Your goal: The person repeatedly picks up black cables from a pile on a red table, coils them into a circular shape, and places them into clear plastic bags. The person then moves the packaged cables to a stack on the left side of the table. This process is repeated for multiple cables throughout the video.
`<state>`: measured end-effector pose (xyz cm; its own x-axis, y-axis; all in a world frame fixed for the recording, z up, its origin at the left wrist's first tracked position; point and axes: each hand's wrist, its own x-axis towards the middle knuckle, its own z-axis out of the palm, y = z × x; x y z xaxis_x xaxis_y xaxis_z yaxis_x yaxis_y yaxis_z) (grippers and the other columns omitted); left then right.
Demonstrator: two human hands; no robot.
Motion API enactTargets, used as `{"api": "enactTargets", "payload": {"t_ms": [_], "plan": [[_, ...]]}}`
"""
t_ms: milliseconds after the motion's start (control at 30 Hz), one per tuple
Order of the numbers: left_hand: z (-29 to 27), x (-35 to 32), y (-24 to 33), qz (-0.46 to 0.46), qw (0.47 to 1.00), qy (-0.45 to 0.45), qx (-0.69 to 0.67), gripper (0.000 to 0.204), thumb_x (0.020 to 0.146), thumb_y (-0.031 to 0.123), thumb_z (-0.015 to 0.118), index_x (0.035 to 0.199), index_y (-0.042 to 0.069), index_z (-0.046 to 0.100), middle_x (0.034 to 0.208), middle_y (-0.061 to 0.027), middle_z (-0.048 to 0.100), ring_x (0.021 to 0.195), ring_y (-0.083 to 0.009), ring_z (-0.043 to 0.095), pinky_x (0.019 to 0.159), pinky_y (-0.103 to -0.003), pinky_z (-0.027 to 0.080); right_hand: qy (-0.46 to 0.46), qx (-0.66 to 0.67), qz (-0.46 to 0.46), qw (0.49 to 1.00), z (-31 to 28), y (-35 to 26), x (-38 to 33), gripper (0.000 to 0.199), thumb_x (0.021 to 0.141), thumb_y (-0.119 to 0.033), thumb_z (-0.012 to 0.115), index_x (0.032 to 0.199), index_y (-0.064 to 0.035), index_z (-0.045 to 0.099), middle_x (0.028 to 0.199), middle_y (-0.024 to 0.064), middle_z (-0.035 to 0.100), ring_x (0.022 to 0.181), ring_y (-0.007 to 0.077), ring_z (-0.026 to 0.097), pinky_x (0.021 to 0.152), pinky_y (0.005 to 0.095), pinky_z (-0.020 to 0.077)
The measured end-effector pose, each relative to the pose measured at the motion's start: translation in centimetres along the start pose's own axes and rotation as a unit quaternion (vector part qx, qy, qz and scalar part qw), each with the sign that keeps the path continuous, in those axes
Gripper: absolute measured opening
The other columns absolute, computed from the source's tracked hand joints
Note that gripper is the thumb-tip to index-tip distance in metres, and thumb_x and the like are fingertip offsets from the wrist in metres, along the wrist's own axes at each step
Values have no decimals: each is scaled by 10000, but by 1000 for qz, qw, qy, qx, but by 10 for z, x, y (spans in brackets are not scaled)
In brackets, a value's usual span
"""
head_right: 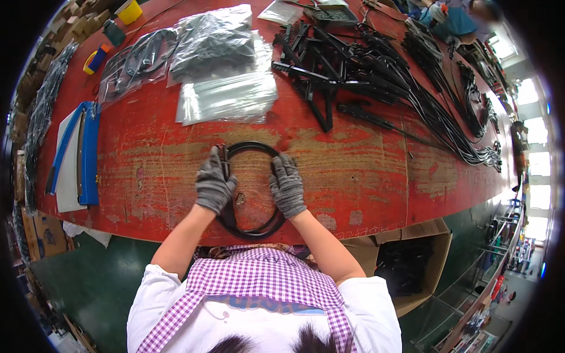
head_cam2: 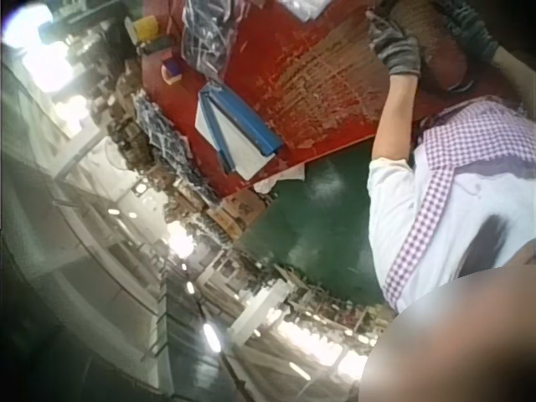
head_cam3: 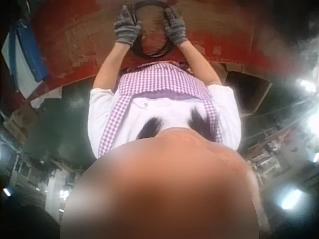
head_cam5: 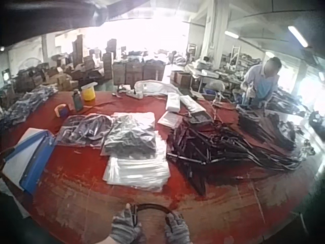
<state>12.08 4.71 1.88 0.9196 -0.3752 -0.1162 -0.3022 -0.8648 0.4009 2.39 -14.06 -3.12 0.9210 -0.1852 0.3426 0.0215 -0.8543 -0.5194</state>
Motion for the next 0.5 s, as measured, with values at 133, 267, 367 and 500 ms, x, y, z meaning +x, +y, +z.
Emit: {"api": "enactTargets", "payload": {"t_ms": [133,267,367,500], "plan": [[11,-12,45,89,977,-190,35,775,734,343,563,1349,-10,248,1238,-251,432,1115,-392,440,972,-456,333,-5,53,-2,999,8,-3,6,415,783,-105,568,1184,-25,497,1224,198,478,1159,363,435,997,422,345],[26,-13,-2,149,985,-16,87,810,721,400,575,1360,12,264,1354,-247,276,1251,-375,277,1048,-467,197,-1,68,-2,998,0,-5,7,402,787,-135,592,1167,-30,514,1175,189,518,1129,354,466,987,430,354],[10,-24,-22,55,994,19,89,741,681,470,635,1290,106,423,1313,-223,348,1211,-371,333,1007,-470,255,-60,69,3,996,-9,-12,11,382,793,-181,602,1137,-29,532,1139,174,544,1084,348,496,939,418,394],[16,-32,-38,65,993,91,-34,669,665,450,664,1220,114,497,1263,-213,407,1172,-371,376,982,-489,279,32,-75,-88,993,-28,12,79,364,778,-253,620,1069,-47,549,1059,150,565,987,315,532,847,397,425]]}}
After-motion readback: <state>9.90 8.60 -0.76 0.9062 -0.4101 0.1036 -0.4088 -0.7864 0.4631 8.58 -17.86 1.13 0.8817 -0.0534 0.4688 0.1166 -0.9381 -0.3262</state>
